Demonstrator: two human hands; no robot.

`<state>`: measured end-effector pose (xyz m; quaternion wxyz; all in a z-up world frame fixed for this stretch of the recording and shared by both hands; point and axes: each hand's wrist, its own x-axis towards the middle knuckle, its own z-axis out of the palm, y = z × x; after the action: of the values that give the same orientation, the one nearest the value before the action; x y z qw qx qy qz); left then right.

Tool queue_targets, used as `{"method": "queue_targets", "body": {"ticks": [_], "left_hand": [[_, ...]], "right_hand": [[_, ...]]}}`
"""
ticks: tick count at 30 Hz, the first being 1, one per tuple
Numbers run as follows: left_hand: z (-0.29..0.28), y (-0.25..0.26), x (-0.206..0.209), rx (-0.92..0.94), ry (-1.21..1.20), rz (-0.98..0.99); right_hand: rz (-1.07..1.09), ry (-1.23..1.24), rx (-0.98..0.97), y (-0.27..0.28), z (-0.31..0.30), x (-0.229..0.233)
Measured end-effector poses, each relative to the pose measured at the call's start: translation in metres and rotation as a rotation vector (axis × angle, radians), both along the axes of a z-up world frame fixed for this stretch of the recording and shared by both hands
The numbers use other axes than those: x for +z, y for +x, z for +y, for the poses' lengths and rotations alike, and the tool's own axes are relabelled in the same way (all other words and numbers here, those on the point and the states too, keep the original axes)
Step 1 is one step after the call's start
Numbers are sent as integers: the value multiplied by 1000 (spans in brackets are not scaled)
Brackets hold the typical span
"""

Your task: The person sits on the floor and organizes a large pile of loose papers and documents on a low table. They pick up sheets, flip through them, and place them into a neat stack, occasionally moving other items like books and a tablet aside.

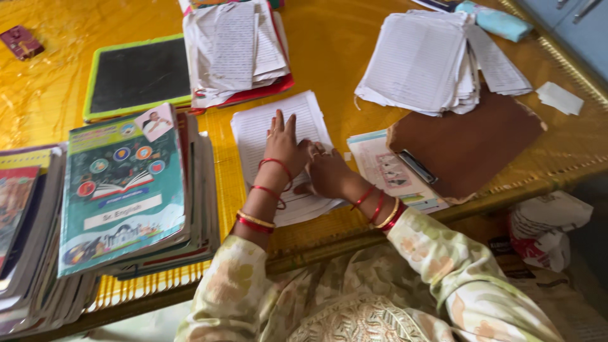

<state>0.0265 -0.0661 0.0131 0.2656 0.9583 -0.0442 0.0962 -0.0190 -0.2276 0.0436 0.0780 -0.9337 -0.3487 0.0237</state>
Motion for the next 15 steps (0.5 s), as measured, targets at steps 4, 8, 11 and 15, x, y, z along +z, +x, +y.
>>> {"method": "queue_targets", "body": {"ticks": [4, 8, 11, 15], "left_hand": [[-46, 28, 1, 146, -306, 43], [-37, 24, -19, 321, -278, 297], [-13, 3, -41, 358, -103, 199], [9, -36, -49, 299, 82, 130]], "right_hand": [[180, -12, -87, -1, -2, -7], [72, -106, -36, 10, 2, -18], [-70, -85, -24, 13, 1, -37], [-10, -90, -39, 15, 3, -33]]}}
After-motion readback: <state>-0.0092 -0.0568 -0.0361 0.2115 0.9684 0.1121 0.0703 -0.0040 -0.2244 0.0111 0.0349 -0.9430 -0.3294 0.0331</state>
